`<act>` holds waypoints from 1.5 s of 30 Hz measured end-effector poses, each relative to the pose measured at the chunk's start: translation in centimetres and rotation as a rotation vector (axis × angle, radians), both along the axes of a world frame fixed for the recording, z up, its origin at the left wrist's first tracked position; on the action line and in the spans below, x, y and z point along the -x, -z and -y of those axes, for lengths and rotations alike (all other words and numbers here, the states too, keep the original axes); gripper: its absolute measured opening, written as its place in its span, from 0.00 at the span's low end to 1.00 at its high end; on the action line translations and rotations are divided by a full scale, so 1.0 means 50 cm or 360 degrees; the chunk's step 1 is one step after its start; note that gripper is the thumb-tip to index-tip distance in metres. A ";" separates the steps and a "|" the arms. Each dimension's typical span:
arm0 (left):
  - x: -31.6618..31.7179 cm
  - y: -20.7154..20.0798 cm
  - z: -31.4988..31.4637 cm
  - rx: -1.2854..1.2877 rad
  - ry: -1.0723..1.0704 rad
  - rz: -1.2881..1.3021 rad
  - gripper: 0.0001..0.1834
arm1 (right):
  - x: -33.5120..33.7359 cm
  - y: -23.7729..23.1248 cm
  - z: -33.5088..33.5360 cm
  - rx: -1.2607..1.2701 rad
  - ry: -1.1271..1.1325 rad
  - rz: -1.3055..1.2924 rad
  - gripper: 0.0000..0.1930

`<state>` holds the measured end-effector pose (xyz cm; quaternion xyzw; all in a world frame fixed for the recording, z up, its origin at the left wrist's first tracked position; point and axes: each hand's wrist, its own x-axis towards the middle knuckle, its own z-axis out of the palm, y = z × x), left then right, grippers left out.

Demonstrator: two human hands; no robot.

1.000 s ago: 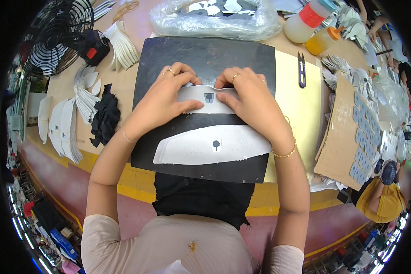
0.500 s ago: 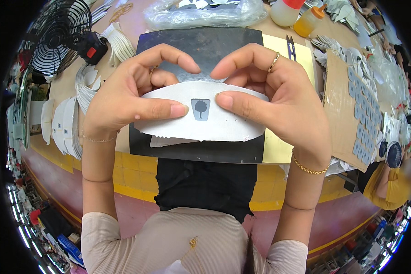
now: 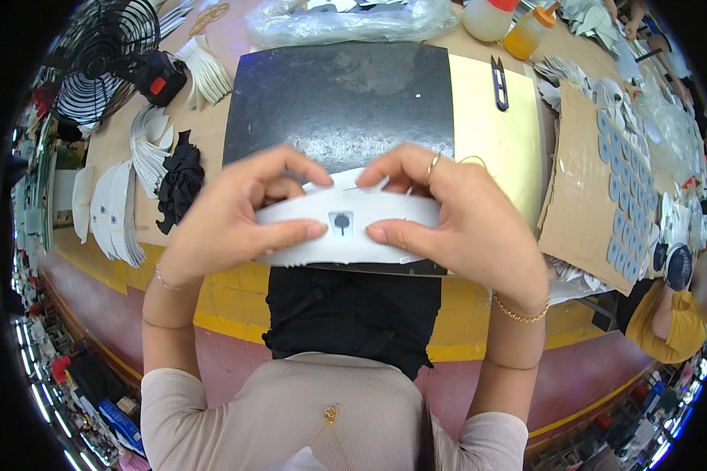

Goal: The person handles white curved fabric pieces at a workbench, aligns them, and applies glue from a squeeze bottle to the edges. They stack the pieces and place them on the table while other workers are visible in the background.

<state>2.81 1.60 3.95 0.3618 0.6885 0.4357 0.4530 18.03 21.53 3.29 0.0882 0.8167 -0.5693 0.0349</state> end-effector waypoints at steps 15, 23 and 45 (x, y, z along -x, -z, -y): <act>0.016 0.099 0.003 0.0010 -0.0044 -0.0926 0.30 | 0.022 0.065 -0.011 -0.0870 0.0162 -0.0235 0.20; 0.045 0.117 -0.061 0.0255 0.0454 -0.0632 0.39 | -0.008 0.084 0.008 -0.0880 -0.0275 -0.0198 0.28; 0.086 0.129 -0.099 -0.1064 0.0537 -0.2204 0.22 | -0.096 0.057 0.142 -0.1577 0.0253 -0.0756 0.34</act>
